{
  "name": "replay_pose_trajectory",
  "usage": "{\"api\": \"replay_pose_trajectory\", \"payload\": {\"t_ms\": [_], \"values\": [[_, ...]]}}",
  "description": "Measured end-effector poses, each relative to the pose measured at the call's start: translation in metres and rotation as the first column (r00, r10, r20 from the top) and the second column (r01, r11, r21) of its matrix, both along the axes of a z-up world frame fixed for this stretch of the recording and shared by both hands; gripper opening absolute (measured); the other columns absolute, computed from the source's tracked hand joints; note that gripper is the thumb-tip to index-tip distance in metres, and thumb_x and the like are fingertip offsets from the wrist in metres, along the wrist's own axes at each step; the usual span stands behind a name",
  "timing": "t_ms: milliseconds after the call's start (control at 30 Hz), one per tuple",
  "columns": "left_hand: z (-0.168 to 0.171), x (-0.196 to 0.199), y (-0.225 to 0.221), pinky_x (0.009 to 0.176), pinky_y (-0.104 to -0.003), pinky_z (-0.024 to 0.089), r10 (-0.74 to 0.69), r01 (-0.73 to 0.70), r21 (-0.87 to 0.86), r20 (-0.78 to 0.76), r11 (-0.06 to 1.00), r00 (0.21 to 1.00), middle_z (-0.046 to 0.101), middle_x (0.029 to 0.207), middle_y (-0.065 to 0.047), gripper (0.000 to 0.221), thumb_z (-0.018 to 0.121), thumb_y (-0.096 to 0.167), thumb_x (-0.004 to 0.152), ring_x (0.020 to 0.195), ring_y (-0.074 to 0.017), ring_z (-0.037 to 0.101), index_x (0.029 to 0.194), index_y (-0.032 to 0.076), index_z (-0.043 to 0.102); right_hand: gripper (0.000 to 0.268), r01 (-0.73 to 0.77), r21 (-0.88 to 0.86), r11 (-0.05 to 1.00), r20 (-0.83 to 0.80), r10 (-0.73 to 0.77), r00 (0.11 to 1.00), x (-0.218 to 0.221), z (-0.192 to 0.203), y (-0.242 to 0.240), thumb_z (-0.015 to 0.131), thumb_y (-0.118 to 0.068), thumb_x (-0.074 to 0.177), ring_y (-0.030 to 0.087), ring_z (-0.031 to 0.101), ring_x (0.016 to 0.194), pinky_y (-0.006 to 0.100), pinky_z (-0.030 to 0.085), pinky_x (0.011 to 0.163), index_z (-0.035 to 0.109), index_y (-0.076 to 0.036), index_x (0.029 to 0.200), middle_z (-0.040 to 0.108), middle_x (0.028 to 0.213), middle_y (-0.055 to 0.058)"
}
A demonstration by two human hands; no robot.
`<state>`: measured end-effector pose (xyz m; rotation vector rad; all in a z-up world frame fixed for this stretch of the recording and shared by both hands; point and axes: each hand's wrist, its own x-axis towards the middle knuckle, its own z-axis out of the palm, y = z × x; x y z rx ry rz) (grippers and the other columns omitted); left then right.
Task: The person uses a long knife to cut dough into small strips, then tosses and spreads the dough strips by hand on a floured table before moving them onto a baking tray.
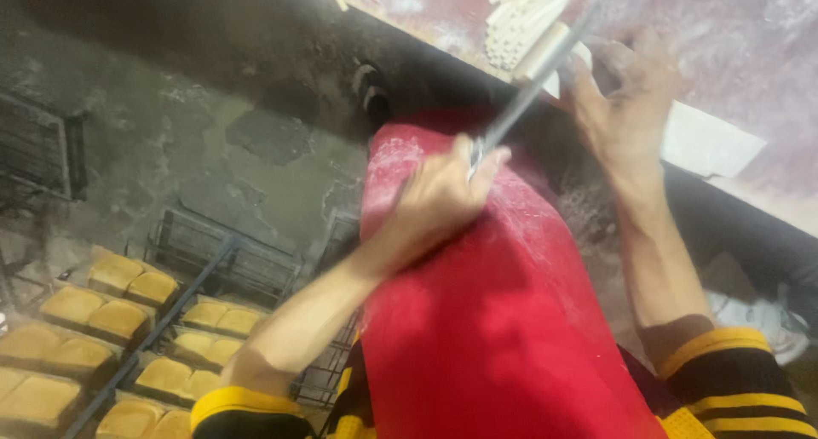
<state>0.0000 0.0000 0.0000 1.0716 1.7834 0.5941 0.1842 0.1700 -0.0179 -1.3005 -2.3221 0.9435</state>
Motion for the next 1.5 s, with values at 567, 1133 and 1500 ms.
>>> {"api": "replay_pose_trajectory", "payload": {"t_ms": [567,1133,1500], "values": [[0.025,0.009,0.008,0.051,-0.053,0.050,0.058,-0.050,0.064,-0.129,0.997,0.990,0.066,0.065,-0.023,0.040,0.061,0.042,0.100,0.058,-0.0431,0.066,0.095,0.003,0.063,0.018,-0.080,0.139,0.987,0.047,0.074,0.996,0.004,0.001,0.001,0.076,-0.016,0.105,0.030,0.054,0.107,0.044,0.043,0.094,0.078,-0.005,0.118,0.065,0.109,0.015],[0.031,0.008,0.005,0.056,-0.050,0.050,-0.065,0.133,0.149,-0.388,0.980,0.919,0.071,0.080,-0.023,0.027,0.062,0.031,0.105,0.064,-0.0392,0.065,0.106,0.004,0.066,0.017,-0.095,0.189,0.977,0.045,0.088,0.995,0.004,0.006,-0.002,0.080,-0.019,0.105,0.028,0.056,0.105,0.042,0.044,0.093,0.079,-0.007,0.117,0.067,0.110,0.013],[0.022,0.007,-0.003,0.052,-0.042,0.052,0.042,0.429,0.460,-0.718,0.777,0.694,0.077,0.102,-0.030,0.032,0.054,0.015,0.118,0.067,-0.0355,0.068,0.121,-0.017,0.060,0.022,-0.141,0.221,0.965,0.054,0.133,0.990,0.012,0.006,0.002,0.076,-0.019,0.106,0.034,0.058,0.107,0.044,0.046,0.096,0.077,-0.003,0.121,0.067,0.115,0.017]]}}
